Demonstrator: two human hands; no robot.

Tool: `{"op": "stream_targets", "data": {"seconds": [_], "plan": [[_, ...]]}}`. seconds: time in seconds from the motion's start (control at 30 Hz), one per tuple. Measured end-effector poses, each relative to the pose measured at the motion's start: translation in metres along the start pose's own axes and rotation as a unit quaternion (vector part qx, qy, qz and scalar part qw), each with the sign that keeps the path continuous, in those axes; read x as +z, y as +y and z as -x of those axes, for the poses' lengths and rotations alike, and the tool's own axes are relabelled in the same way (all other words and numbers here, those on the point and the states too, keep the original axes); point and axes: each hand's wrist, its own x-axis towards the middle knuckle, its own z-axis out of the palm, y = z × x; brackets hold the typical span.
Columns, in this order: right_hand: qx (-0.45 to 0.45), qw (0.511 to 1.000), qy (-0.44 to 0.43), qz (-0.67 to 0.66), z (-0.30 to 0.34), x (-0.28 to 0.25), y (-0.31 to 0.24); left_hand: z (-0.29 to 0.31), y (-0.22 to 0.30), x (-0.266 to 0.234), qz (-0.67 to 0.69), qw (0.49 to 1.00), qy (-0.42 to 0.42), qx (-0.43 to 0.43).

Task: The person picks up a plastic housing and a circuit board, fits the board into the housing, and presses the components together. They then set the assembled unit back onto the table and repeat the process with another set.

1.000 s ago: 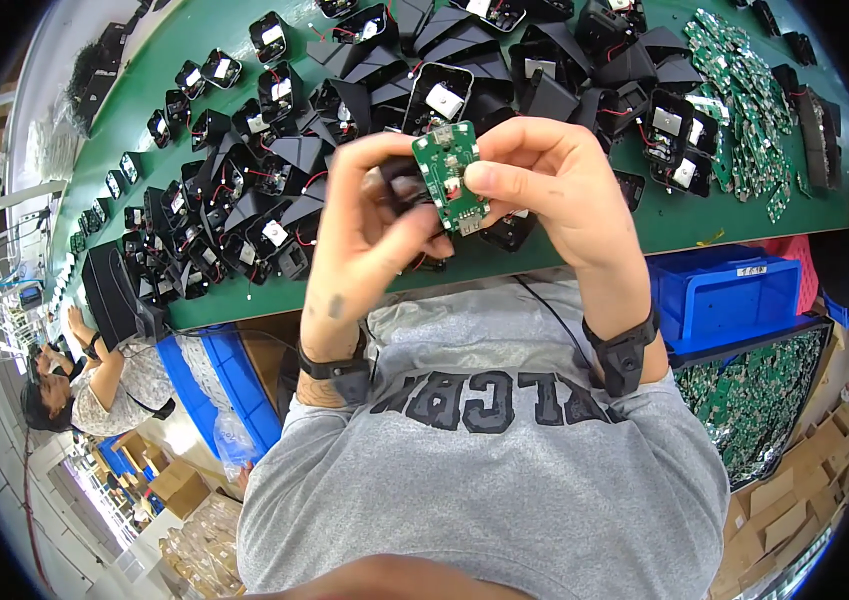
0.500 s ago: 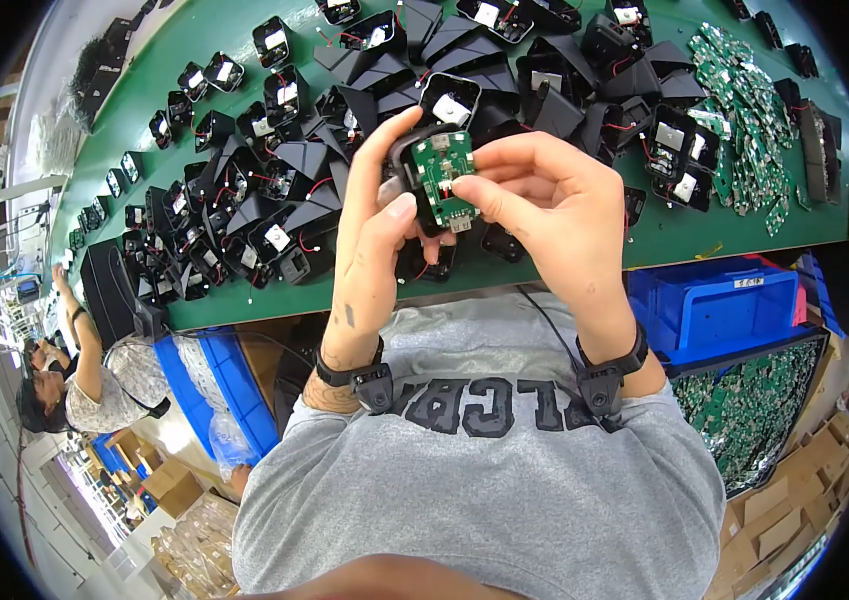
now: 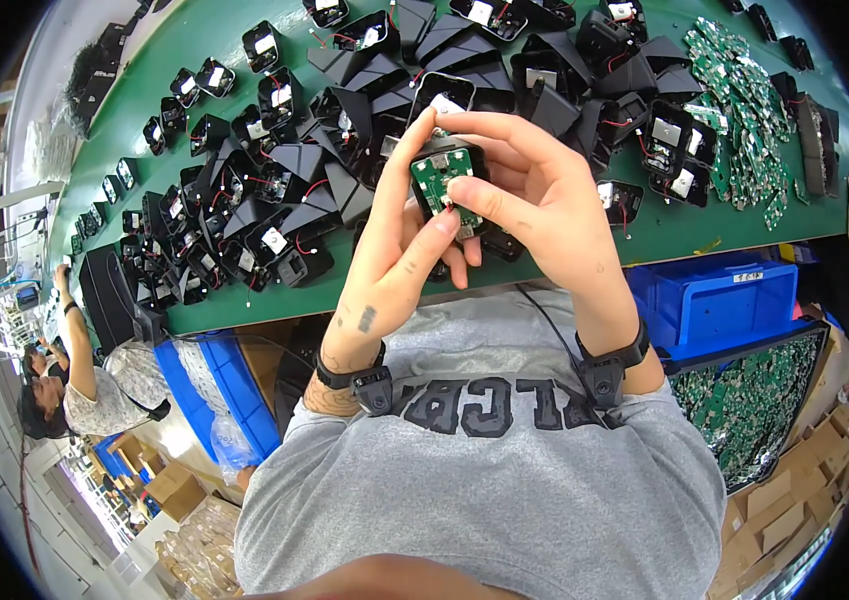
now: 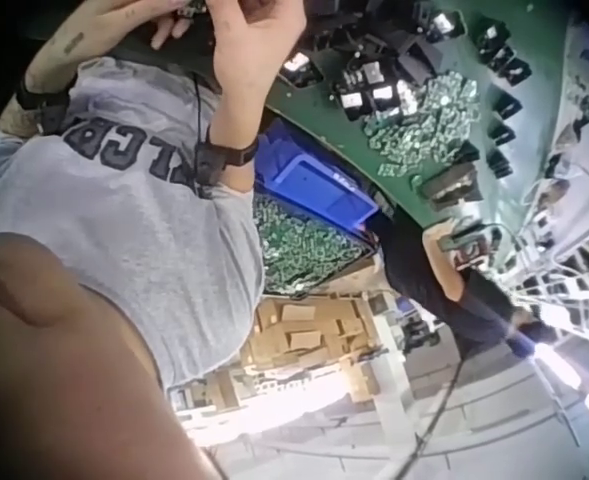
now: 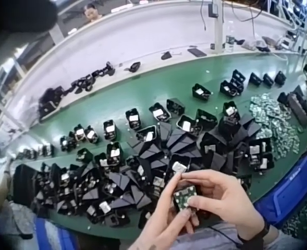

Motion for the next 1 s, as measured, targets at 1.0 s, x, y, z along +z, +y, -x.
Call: {"op": "stream_targets", "data": {"seconds": [1.0], "plan": [[-0.142,0.984,0.064,0.086,-0.011,0.009,0.002,-0.018,0.027,-0.035,-0.381,0.88,0.09,0.271]]}}
